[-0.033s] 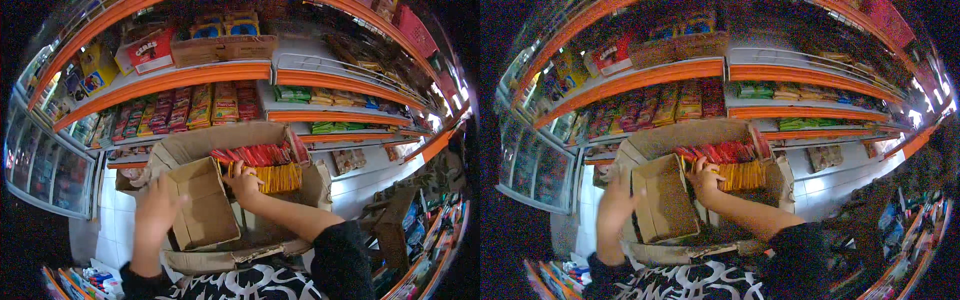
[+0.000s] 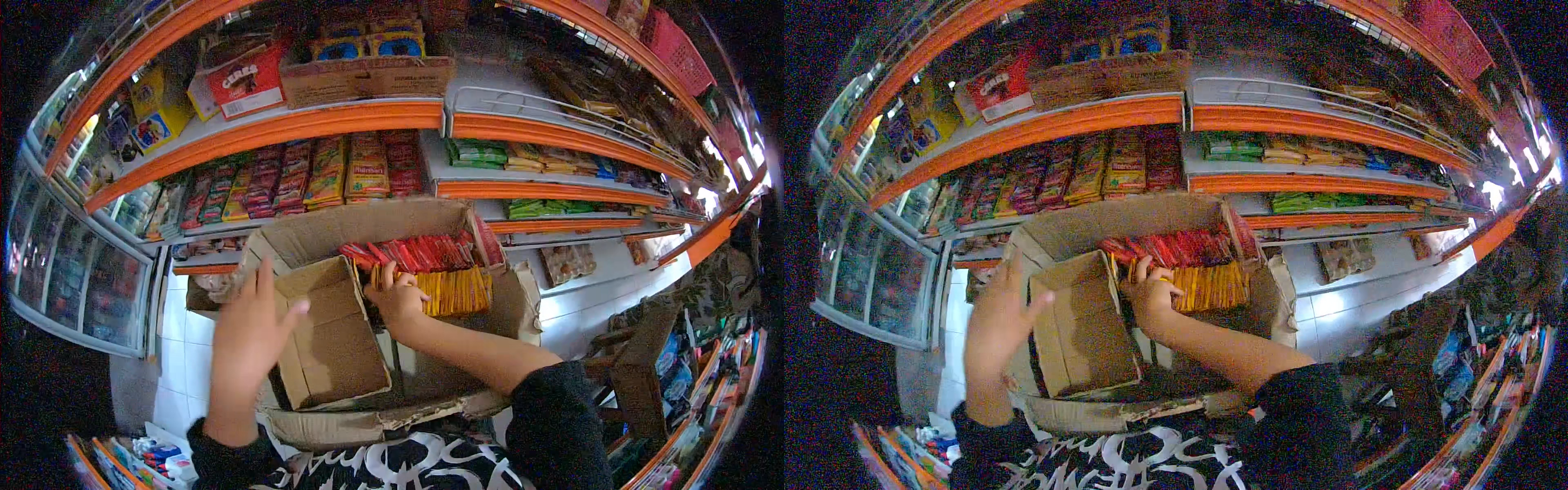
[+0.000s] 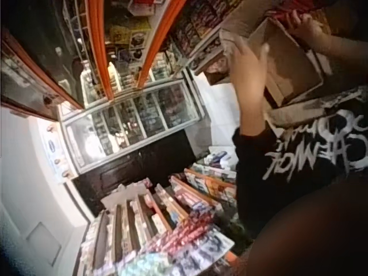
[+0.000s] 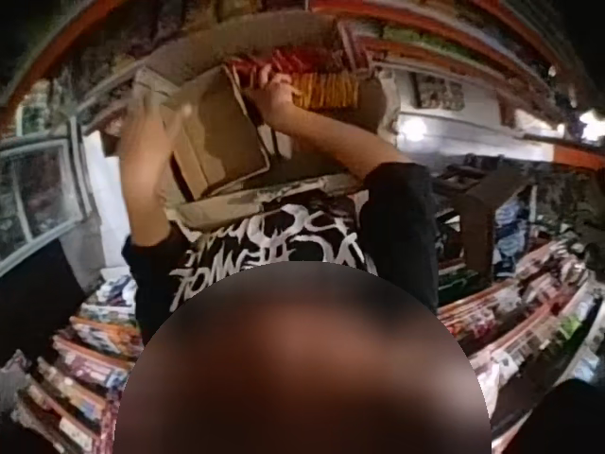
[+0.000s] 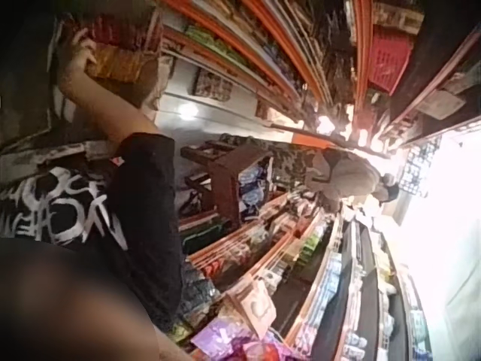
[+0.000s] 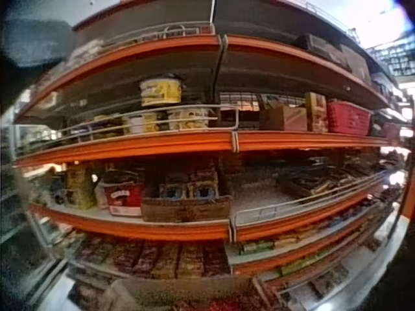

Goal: Organizing and stacking small seasoning packets inside a large cardboard box in a grocery store aisle.

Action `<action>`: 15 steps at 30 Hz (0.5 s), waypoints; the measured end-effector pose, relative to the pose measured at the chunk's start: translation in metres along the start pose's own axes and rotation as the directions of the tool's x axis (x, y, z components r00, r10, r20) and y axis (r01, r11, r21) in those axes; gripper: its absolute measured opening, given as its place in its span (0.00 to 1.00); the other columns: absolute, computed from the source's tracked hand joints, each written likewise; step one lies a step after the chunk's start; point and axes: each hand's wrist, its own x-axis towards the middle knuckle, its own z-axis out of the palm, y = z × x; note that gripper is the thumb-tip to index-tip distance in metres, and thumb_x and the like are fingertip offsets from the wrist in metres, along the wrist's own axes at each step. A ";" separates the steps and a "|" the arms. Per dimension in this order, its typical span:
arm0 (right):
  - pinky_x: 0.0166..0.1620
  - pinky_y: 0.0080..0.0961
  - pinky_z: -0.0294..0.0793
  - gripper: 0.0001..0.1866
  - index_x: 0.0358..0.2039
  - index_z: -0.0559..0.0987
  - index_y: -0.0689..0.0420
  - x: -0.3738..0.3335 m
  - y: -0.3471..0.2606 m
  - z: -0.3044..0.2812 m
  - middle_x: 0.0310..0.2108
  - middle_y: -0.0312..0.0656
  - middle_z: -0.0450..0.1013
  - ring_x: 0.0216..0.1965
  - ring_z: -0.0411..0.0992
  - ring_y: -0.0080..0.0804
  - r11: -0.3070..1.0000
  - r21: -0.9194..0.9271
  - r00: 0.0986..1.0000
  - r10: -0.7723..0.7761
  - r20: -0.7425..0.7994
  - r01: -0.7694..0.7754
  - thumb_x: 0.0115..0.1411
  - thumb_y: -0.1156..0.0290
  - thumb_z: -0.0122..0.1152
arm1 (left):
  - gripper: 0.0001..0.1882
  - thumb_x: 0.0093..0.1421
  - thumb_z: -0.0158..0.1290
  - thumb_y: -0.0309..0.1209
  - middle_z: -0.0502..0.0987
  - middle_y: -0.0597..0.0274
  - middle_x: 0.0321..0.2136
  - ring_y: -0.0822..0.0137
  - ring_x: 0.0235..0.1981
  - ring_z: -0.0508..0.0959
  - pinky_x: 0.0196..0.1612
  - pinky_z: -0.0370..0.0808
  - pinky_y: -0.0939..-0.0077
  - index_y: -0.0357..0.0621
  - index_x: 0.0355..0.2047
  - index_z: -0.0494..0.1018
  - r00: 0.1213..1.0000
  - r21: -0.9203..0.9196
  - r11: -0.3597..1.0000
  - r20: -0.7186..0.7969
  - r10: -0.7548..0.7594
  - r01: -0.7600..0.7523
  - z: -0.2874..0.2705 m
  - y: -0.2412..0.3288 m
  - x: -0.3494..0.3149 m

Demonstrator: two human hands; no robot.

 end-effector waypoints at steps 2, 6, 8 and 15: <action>0.30 0.49 0.75 0.24 0.57 0.60 0.30 0.002 0.019 0.009 0.60 0.52 0.51 0.42 0.66 0.54 0.996 0.013 0.996 -0.085 -0.022 0.086 0.59 0.64 0.44 | 0.34 0.56 0.51 0.46 0.68 0.46 0.47 0.48 0.46 0.71 0.47 0.69 0.58 0.40 0.57 0.55 0.955 -0.103 0.968 -0.217 0.202 -0.229 -0.017 0.020 0.034; 0.39 0.32 0.72 0.25 0.57 0.64 0.48 -0.011 0.055 -0.034 0.58 0.49 0.58 0.43 0.70 0.42 0.965 0.141 0.975 -0.222 -0.009 0.221 0.58 0.59 0.45 | 0.24 0.58 0.48 0.46 0.71 0.55 0.44 0.53 0.42 0.73 0.44 0.70 0.62 0.42 0.47 0.66 0.824 -0.209 0.896 -0.514 0.239 -0.391 0.019 0.024 0.086; 0.36 0.30 0.74 0.21 0.51 0.70 0.44 -0.011 0.059 -0.025 0.53 0.48 0.64 0.41 0.72 0.39 0.977 0.084 0.981 -0.193 -0.023 0.195 0.56 0.57 0.49 | 0.22 0.58 0.48 0.46 0.71 0.58 0.42 0.55 0.39 0.74 0.44 0.70 0.63 0.43 0.45 0.68 0.756 0.055 0.924 -0.558 0.343 -0.379 0.069 0.004 0.094; 0.41 0.38 0.73 0.33 0.46 0.73 0.54 -0.008 0.140 -0.013 0.42 0.52 0.72 0.49 0.69 0.41 0.991 0.104 0.980 0.059 0.192 -0.080 0.44 0.46 0.63 | 0.22 0.55 0.51 0.47 0.68 0.57 0.41 0.55 0.41 0.72 0.44 0.69 0.61 0.41 0.40 0.71 0.856 -0.163 0.868 -0.324 0.402 -0.469 0.102 0.007 0.091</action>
